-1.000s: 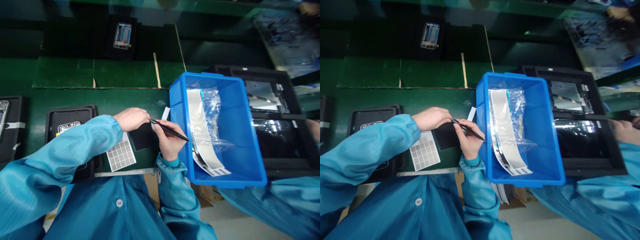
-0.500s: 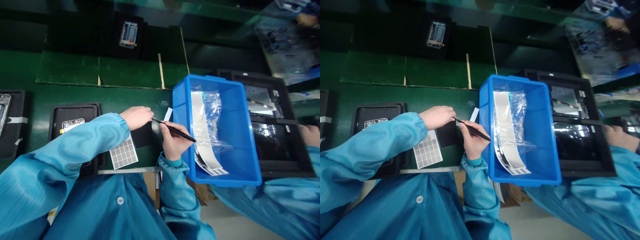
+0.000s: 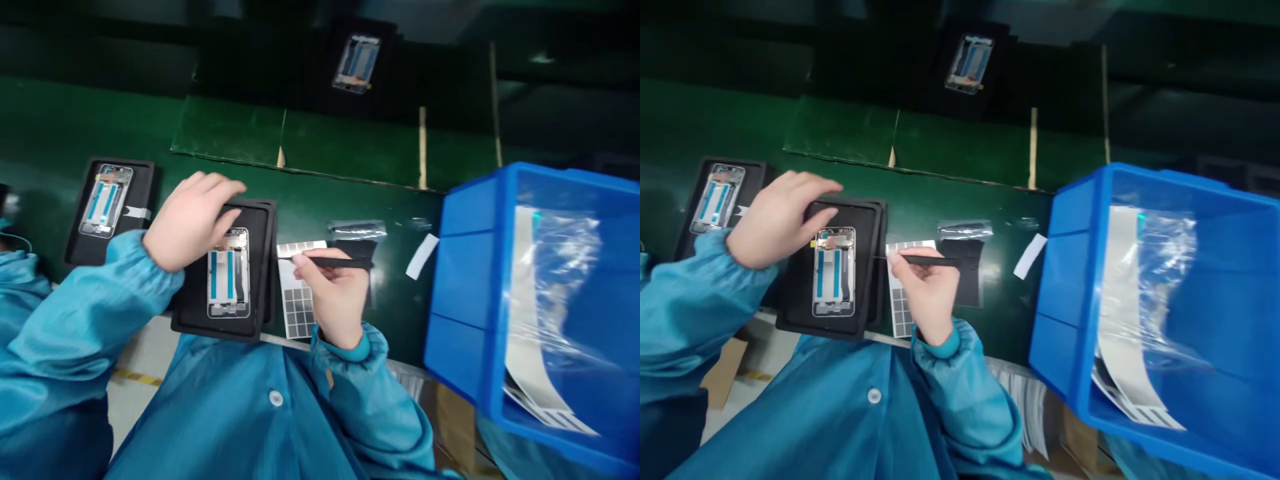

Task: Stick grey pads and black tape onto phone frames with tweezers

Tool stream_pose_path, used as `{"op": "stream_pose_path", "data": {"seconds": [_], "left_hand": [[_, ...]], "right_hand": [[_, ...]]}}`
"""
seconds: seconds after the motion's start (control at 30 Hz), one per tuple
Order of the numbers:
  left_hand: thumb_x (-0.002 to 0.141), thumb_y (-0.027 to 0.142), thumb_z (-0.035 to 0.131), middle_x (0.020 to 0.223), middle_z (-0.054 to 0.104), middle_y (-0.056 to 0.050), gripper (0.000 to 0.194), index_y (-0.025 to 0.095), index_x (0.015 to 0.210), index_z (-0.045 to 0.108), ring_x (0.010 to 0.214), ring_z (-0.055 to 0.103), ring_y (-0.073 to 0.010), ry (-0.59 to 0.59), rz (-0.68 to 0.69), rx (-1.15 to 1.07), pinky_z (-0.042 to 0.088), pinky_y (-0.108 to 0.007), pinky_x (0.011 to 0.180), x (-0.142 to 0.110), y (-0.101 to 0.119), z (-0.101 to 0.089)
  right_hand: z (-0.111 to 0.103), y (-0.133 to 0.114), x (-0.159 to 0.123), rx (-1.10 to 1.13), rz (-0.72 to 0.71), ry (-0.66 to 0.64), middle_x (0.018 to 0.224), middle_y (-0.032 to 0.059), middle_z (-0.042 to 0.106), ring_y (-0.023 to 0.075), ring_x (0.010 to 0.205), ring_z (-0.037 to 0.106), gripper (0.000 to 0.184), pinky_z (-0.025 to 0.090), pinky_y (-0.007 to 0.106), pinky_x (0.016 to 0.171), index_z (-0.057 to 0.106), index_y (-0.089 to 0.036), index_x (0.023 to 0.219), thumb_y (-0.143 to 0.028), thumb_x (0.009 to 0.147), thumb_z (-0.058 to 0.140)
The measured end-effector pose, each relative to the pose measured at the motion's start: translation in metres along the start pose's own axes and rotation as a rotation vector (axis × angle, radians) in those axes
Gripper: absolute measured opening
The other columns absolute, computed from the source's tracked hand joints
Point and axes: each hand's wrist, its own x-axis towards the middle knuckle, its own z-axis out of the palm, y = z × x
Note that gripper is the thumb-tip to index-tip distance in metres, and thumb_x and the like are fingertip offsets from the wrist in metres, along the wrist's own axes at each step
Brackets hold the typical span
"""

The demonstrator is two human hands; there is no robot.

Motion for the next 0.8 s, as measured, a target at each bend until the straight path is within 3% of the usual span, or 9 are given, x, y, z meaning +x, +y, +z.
{"op": "stream_pose_path", "data": {"seconds": [0.1, 0.27, 0.47, 0.8], "left_hand": [[0.095, 0.026, 0.053, 0.115, 0.067, -0.01, 0.029, 0.016, 0.12, 0.064, 0.111, 0.059, -0.0284, 0.068, -0.087, -0.043, 0.05, -0.047, 0.098, -0.052, -0.023, 0.015], [0.092, 0.022, 0.058, 0.121, 0.063, -0.013, 0.027, 0.016, 0.118, 0.064, 0.117, 0.057, -0.0276, 0.224, -0.194, -0.165, 0.049, -0.047, 0.102, -0.097, -0.015, 0.055], [0.091, 0.018, 0.059, 0.13, 0.057, -0.013, 0.029, 0.018, 0.12, 0.063, 0.129, 0.049, -0.0302, 0.269, -0.218, -0.215, 0.045, -0.051, 0.109, -0.104, -0.008, 0.073], [0.09, 0.017, 0.06, 0.13, 0.056, -0.013, 0.03, 0.017, 0.119, 0.065, 0.129, 0.046, -0.0311, 0.262, -0.217, -0.244, 0.044, -0.05, 0.11, -0.104, -0.01, 0.079]], "right_hand": [[0.044, 0.001, -0.001, -0.014, 0.068, -0.116, 0.069, 0.0008, 0.075, 0.0141, 0.057, 0.069, 0.016, 0.058, 0.026, 0.055, 0.072, -0.019, 0.079, -0.029, 0.073, 0.084], [0.082, 0.01, 0.0, -0.131, 0.077, -0.162, 0.075, 0.0032, 0.077, 0.018, 0.067, 0.074, 0.015, 0.061, 0.029, 0.061, 0.072, -0.019, 0.082, -0.03, 0.075, 0.081], [0.09, 0.013, -0.003, -0.273, 0.039, -0.129, 0.078, 0.0041, 0.078, 0.0199, 0.07, 0.075, 0.015, 0.062, 0.031, 0.064, 0.073, -0.02, 0.083, -0.032, 0.078, 0.08], [0.091, 0.014, -0.005, -0.267, 0.042, -0.135, 0.08, 0.0027, 0.079, 0.0196, 0.072, 0.076, 0.012, 0.064, 0.03, 0.064, 0.075, -0.022, 0.083, -0.03, 0.078, 0.081]]}}
